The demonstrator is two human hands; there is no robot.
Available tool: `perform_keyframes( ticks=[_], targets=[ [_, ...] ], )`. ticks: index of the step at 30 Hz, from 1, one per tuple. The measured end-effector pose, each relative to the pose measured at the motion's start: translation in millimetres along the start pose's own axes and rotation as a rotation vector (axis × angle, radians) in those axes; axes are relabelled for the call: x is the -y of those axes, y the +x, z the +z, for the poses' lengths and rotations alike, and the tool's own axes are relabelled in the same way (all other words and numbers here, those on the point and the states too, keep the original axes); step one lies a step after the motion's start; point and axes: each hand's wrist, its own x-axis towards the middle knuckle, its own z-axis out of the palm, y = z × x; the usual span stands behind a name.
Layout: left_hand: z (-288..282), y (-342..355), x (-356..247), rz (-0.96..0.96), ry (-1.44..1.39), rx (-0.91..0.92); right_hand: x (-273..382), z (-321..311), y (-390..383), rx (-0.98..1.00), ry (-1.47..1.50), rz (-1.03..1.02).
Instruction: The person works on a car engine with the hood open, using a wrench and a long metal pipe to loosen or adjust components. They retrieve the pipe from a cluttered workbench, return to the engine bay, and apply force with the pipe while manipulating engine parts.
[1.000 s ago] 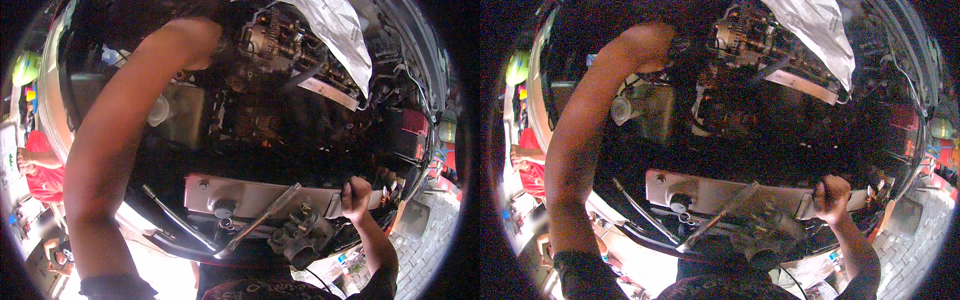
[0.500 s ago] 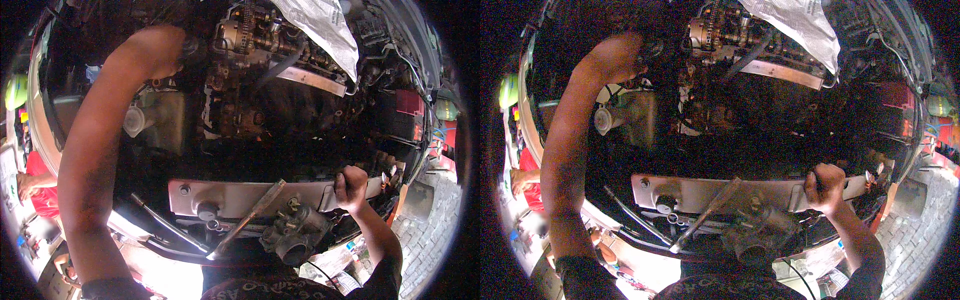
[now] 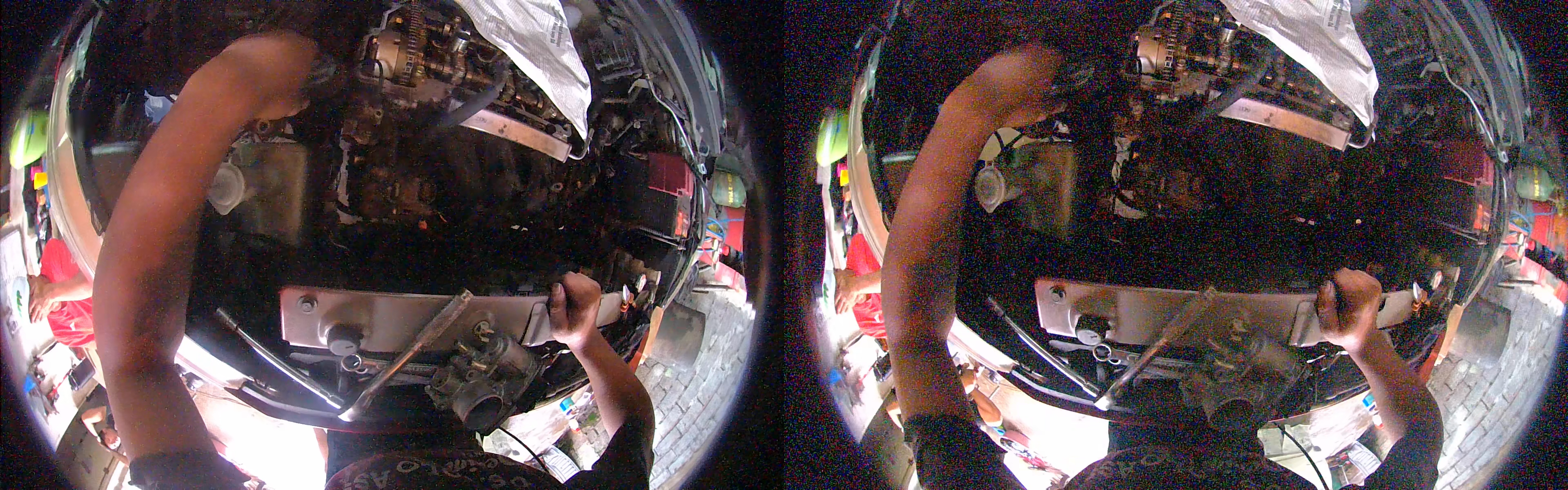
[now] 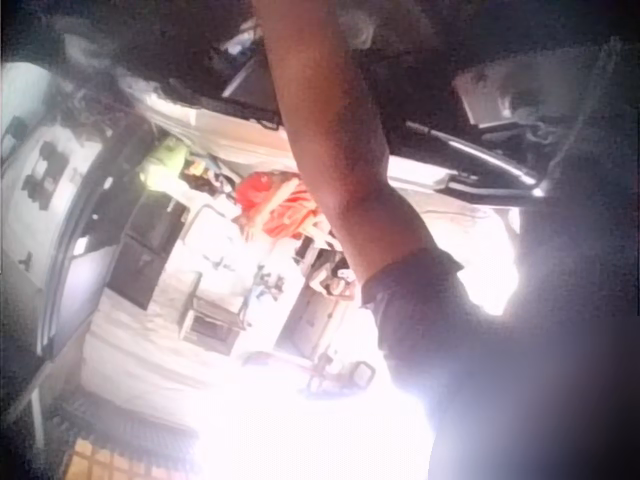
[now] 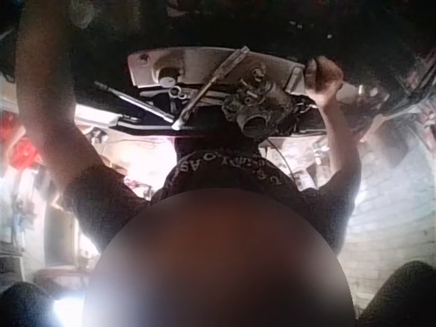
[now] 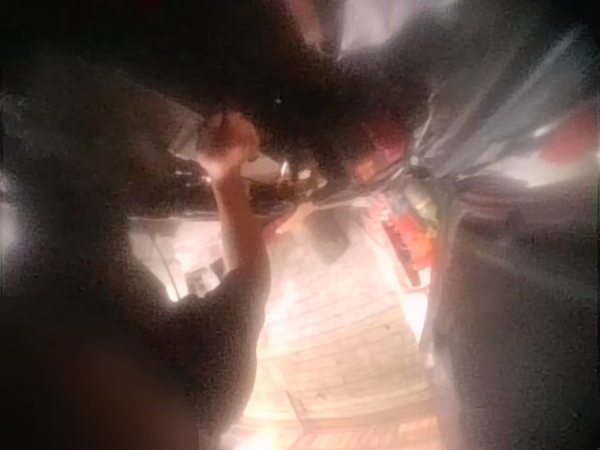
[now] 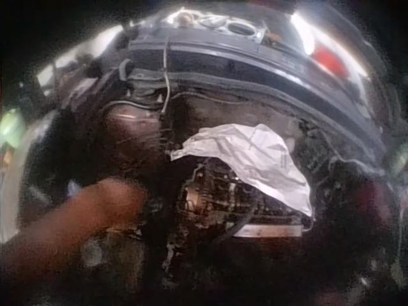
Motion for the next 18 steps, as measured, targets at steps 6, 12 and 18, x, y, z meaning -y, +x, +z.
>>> perform_keyframes(
  ticks=[6,12,18],
  targets=[
    [8,18,6,-0.031,-0.050,0.167,-6,4,-8,-0.016,0.039,0.023],
    [-33,-57,-28,-0.075,-0.245,0.095,-2,5,-5,-0.002,0.133,0.069],
    [-28,-264,-161,-0.172,-0.724,-1.208,-11,10,-3,-0.086,-0.087,-0.118]
  ],
)
